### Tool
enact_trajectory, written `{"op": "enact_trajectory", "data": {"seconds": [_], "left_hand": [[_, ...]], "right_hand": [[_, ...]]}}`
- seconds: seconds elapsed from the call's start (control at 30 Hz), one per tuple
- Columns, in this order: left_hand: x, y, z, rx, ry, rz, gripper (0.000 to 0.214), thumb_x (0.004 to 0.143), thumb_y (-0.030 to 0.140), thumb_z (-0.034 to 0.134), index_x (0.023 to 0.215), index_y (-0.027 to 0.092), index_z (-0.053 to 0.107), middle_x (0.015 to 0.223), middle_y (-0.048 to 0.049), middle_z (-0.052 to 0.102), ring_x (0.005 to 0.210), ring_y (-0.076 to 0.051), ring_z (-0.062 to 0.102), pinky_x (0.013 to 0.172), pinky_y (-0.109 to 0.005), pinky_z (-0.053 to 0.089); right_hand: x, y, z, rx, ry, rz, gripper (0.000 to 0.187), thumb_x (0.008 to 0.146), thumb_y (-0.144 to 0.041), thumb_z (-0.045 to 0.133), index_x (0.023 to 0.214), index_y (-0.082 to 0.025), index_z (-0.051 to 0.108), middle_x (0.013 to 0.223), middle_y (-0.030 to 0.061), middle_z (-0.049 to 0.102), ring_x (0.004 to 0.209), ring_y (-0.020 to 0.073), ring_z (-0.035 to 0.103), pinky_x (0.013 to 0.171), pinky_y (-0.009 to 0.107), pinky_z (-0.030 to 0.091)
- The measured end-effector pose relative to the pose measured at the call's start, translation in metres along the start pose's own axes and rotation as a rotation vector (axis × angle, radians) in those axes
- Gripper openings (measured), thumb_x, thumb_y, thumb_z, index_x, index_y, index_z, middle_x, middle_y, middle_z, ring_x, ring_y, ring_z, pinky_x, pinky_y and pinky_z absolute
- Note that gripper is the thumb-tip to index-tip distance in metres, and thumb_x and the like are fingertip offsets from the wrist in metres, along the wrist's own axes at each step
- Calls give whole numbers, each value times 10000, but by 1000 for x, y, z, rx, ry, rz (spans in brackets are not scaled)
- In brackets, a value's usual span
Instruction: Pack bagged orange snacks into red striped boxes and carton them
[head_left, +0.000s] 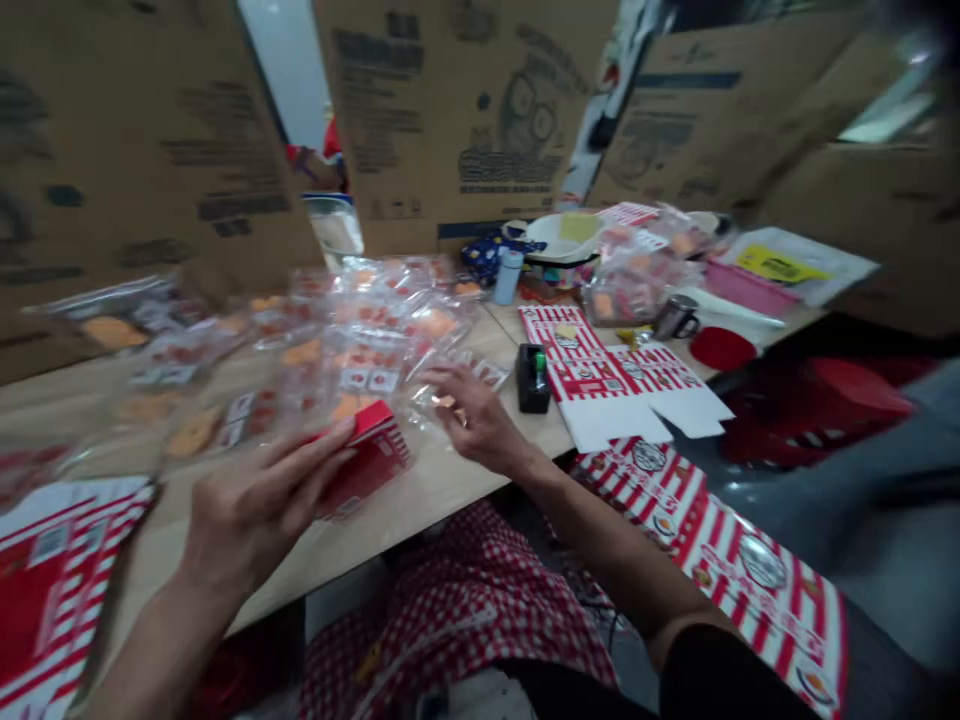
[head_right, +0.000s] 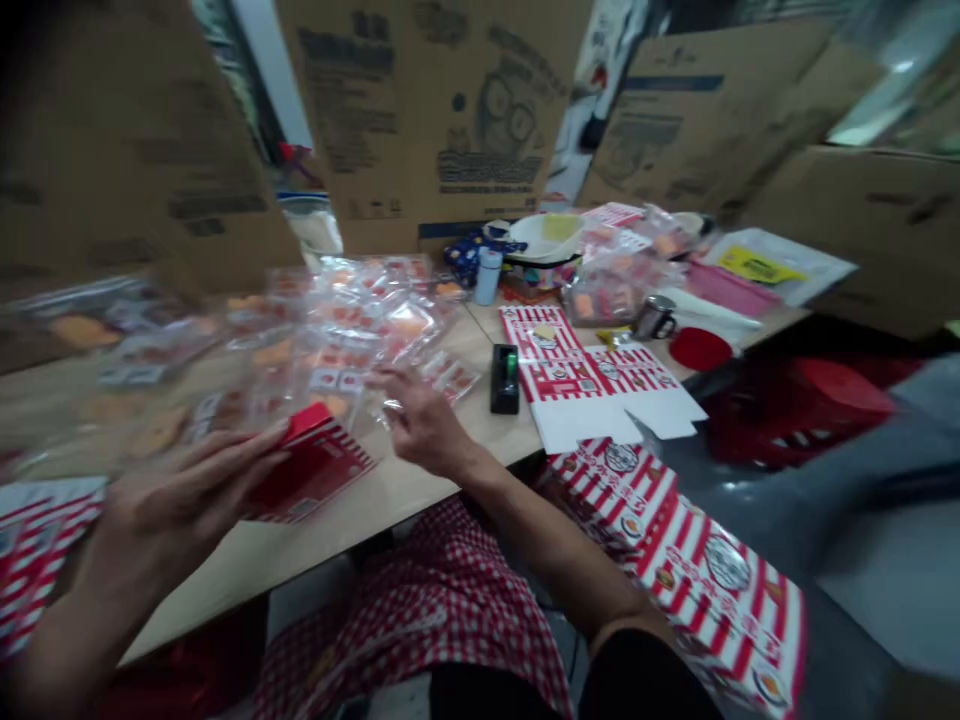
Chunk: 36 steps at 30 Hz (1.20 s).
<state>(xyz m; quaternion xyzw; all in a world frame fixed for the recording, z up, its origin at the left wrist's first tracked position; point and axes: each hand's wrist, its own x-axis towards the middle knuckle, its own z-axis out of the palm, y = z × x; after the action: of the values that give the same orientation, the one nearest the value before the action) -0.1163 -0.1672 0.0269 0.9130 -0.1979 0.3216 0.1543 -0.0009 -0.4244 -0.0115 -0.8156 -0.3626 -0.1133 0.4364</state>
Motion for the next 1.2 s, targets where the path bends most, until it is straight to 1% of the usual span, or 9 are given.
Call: {"op": "enact_trajectory", "data": {"seconds": [0.07,0.13,0.23,0.47,0.57,0.67,0.9,1.03,1.2], "left_hand": [[6,-4,17,14,56,-23,379,943,301,651,1305,413,668,1092,41,777,812,-218,761,635,-310,578],[11,-4,30,1,65,-15,341,942,309,647,1262,421,688,1060,63,783,779,-213,764,593,-305,576],[16,-2,40,-37,60,-26,299,940,335,642,1220,419,709,1028,76,794,751,-213,770,575,-314,585],[16,-5,38,-74,24,-65,302,920,359,632,1193,459,717,1055,96,797,894,-254,784,718,-389,641],[16,-4,36,-66,28,-77,197,908,388,644,1076,371,744,960,64,805,763,-212,778,617,-312,613],[18,2,34,-70,55,-68,99,887,387,680,926,303,714,884,56,787,649,-155,740,567,-251,572],[22,14,22,-84,-23,1,111,959,262,576,976,283,683,1016,14,726,812,-147,713,713,-264,518],[25,21,18,48,3,94,92,964,260,587,912,245,661,921,-1,736,774,-179,679,693,-309,476],[22,29,22,30,2,32,49,939,196,617,903,223,638,930,-25,731,769,-188,647,733,-321,497]], "right_hand": [[-15,30,-30,-239,77,479,400,912,-101,493,1293,-194,574,1371,129,566,1268,249,561,1060,391,482],[-31,61,-52,-383,133,823,389,929,-214,539,1305,-112,549,1369,229,526,1229,342,581,1035,494,480],[-43,96,-60,-415,147,1000,559,917,-393,605,1340,-51,478,1351,312,494,1187,432,593,974,583,479],[-43,127,-58,-245,97,1049,460,841,-264,719,1237,-147,517,1306,197,575,1183,348,615,912,415,513],[-51,136,-72,-33,79,1110,285,912,-324,687,1107,-154,567,1008,95,675,883,232,712,643,271,521],[-54,144,-85,197,78,1197,221,1006,-354,578,964,-138,597,748,8,635,598,137,657,471,210,452],[-57,135,-96,578,206,1155,110,878,-230,662,933,-182,579,784,-8,655,578,182,716,545,300,603],[-67,130,-92,669,271,1135,217,792,-259,723,849,-207,521,764,-21,652,575,197,718,551,320,608],[-80,129,-80,670,358,1105,260,781,-259,754,777,-205,500,753,-15,661,666,174,726,663,300,618]]}}
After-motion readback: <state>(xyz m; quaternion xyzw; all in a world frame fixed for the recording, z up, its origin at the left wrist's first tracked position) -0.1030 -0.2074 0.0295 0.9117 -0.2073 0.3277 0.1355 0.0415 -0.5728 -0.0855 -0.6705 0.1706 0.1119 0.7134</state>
